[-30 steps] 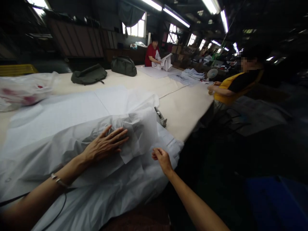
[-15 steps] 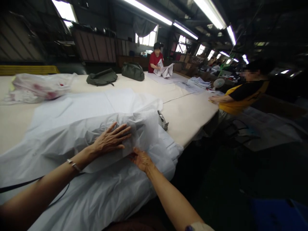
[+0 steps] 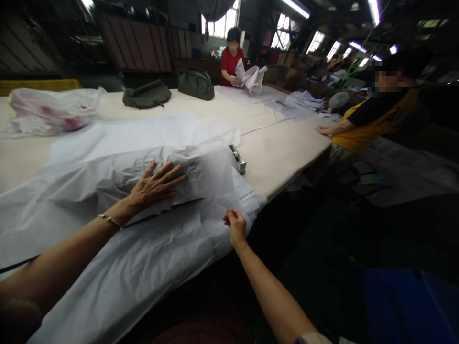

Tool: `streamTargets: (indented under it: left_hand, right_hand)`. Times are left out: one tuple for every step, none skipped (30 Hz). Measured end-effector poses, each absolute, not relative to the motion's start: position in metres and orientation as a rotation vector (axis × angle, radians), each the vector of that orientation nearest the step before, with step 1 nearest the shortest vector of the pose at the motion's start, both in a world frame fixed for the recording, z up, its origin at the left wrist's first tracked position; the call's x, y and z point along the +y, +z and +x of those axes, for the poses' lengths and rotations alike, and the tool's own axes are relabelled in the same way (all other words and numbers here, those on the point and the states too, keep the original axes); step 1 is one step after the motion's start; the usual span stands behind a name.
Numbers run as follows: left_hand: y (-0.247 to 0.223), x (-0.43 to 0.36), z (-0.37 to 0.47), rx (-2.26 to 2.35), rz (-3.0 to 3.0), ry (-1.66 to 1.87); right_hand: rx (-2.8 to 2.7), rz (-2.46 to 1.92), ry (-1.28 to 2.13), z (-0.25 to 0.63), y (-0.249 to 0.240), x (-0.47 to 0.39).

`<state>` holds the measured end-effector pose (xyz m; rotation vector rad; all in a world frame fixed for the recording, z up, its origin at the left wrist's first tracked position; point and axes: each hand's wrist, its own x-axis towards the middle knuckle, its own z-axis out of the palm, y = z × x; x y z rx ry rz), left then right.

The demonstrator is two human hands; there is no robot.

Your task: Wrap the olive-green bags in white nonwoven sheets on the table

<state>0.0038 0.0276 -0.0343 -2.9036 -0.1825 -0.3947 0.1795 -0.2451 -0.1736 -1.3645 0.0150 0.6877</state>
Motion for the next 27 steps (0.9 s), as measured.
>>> streamTargets:
  left_hand:
    - [-0.035, 0.028, 0.004, -0.179, -2.906, -0.399]
    - [-0.036, 0.028, 0.004, -0.174, -2.908, -0.404]
    - [-0.036, 0.028, 0.004, -0.167, -2.909, -0.408]
    - [-0.036, 0.027, 0.004, -0.160, -2.912, -0.414]
    - [-0.036, 0.027, 0.004, -0.155, -2.915, -0.419]
    - [-0.037, 0.027, 0.004, -0.157, -2.917, -0.427]
    - [-0.037, 0.027, 0.004, -0.162, -2.920, -0.435]
    - [-0.036, 0.027, 0.004, -0.164, -2.922, -0.439]
    - [-0.036, 0.027, 0.004, -0.161, -2.925, -0.436]
    - [-0.036, 0.027, 0.004, -0.155, -2.928, -0.430]
    - [-0.036, 0.028, 0.004, -0.143, -2.929, -0.419]
    - [-0.036, 0.028, 0.004, -0.132, -2.928, -0.411]
    - [-0.037, 0.029, 0.005, -0.123, -2.923, -0.402]
    - [-0.037, 0.029, 0.005, -0.120, -2.915, -0.398]
    - [-0.037, 0.030, 0.005, -0.119, -2.904, -0.397]
    - [-0.038, 0.030, 0.005, -0.120, -2.893, -0.402]
    - [-0.039, 0.031, 0.005, -0.117, -2.882, -0.408]
    - [-0.040, 0.031, 0.005, -0.113, -2.874, -0.418]
    - [-0.041, 0.032, 0.005, -0.106, -2.870, -0.428]
    - [-0.042, 0.033, 0.005, -0.096, -2.870, -0.442]
    - [-0.043, 0.033, 0.005, -0.084, -2.874, -0.459]
    - [-0.044, 0.034, 0.005, -0.071, -2.883, -0.480]
    - [-0.045, 0.034, 0.005, -0.062, -2.893, -0.503]
    - [-0.046, 0.035, 0.005, -0.054, -2.905, -0.526]
    - [-0.046, 0.035, 0.005, -0.046, -2.915, -0.546]
    - [-0.047, 0.035, 0.005, -0.040, -2.925, -0.564]
    - [-0.047, 0.036, 0.005, -0.035, -2.932, -0.578]
  right_hand:
    - [0.070, -1.397, 0.643, 0.178, -0.183, -0.273]
    - [0.128, -1.425, 0.622, 0.173, -0.194, -0.300]
    - [0.184, -1.445, 0.633, 0.165, -0.206, -0.324]
    - [0.242, -1.453, 0.679, 0.153, -0.219, -0.344]
    - [0.305, -1.445, 0.755, 0.140, -0.233, -0.358]
    - [0.360, -1.424, 0.839, 0.125, -0.247, -0.366]
    - [0.398, -1.393, 0.922, 0.111, -0.260, -0.369]
    - [0.410, -1.353, 0.991, 0.097, -0.271, -0.366]
    - [0.398, -1.304, 1.039, 0.086, -0.280, -0.360]
    - [0.375, -1.243, 1.068, 0.076, -0.286, -0.352]
    - [0.348, -1.170, 1.082, 0.068, -0.289, -0.343]
    - [0.331, -1.097, 1.077, 0.063, -0.291, -0.335]
    - [0.335, -1.036, 1.056, 0.059, -0.290, -0.328]
    - [0.356, -0.996, 1.028, 0.056, -0.288, -0.323]
    - [0.383, -0.978, 1.000, 0.054, -0.285, -0.320]
    - [0.409, -0.979, 0.977, 0.052, -0.281, -0.320]
    - [0.429, -0.984, 0.961, 0.051, -0.278, -0.320]
    - [0.444, -0.985, 0.947, 0.049, -0.274, -0.322]
    - [0.454, -0.978, 0.929, 0.048, -0.270, -0.324]
    - [0.464, -0.969, 0.905, 0.046, -0.266, -0.325]
    - [0.477, -0.964, 0.876, 0.045, -0.262, -0.326]
    - [0.496, -0.964, 0.848, 0.043, -0.259, -0.327]
    - [0.520, -0.971, 0.828, 0.042, -0.255, -0.327]
    - [0.544, -0.982, 0.816, 0.041, -0.251, -0.327]
    - [0.565, -0.992, 0.816, 0.040, -0.247, -0.326]
    - [0.579, -1.000, 0.833, 0.039, -0.243, -0.326]
    - [0.582, -1.005, 0.862, 0.037, -0.240, -0.326]
